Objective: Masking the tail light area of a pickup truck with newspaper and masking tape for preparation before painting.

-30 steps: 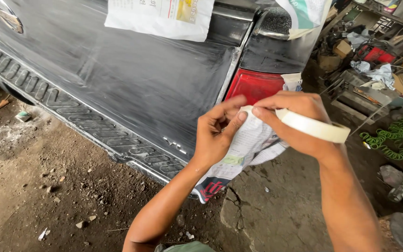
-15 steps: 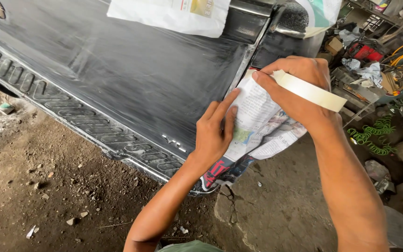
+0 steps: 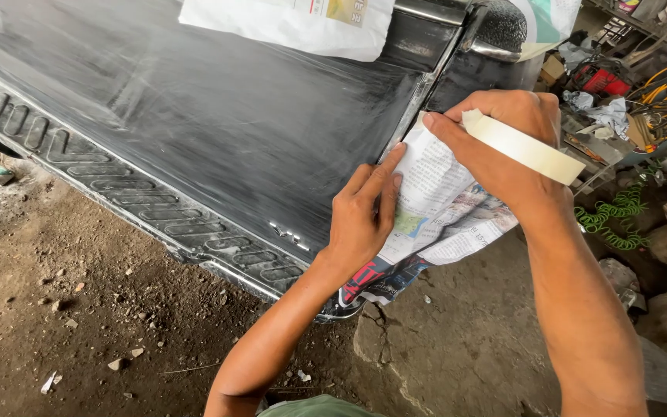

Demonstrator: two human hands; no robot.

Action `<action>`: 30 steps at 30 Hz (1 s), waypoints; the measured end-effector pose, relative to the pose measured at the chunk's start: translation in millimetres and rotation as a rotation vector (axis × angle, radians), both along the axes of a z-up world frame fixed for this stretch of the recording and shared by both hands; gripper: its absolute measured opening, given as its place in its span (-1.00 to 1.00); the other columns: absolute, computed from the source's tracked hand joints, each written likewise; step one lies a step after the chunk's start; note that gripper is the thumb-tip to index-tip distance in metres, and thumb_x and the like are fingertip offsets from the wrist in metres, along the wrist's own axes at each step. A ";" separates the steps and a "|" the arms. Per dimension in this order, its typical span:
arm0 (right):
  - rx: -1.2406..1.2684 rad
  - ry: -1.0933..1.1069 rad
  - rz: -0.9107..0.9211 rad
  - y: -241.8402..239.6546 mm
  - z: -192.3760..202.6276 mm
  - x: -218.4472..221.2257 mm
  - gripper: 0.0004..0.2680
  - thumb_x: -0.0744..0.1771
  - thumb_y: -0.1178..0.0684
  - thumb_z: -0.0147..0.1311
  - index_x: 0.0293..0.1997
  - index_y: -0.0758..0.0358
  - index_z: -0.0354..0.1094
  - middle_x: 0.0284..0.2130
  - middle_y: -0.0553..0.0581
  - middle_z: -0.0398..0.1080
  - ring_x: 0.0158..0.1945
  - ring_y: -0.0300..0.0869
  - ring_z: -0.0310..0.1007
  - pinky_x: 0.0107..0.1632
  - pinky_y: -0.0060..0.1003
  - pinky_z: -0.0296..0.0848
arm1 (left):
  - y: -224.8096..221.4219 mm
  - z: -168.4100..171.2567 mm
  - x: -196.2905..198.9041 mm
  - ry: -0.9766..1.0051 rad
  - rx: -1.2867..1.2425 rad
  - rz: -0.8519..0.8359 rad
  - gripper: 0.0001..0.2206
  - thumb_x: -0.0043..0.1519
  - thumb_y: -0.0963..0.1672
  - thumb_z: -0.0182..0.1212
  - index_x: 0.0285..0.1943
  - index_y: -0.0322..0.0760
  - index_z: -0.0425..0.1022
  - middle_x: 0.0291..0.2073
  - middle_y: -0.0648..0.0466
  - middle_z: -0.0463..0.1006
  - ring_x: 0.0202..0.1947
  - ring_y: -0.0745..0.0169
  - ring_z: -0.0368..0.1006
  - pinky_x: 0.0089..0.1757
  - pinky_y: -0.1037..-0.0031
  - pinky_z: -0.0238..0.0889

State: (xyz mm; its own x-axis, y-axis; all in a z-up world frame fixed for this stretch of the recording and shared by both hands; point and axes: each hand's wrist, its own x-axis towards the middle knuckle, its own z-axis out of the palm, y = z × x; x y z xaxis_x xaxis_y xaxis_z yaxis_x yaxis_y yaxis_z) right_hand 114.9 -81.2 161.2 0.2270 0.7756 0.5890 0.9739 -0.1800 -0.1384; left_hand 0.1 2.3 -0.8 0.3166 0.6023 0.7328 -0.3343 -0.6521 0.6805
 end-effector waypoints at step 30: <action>-0.029 -0.083 -0.078 -16.1 4.3 4.5 -0.78 0.32 -0.10 0.39 -0.23 0.26 0.58 -0.56 0.17 0.49 -0.49 -0.09 0.55 -0.38 -0.21 0.45 | 11.5 21.7 7.1 0.090 0.470 0.297 -0.41 0.25 -0.29 0.18 0.52 -0.27 0.25 0.42 0.02 0.33 0.20 -0.07 0.36 0.12 0.29 0.37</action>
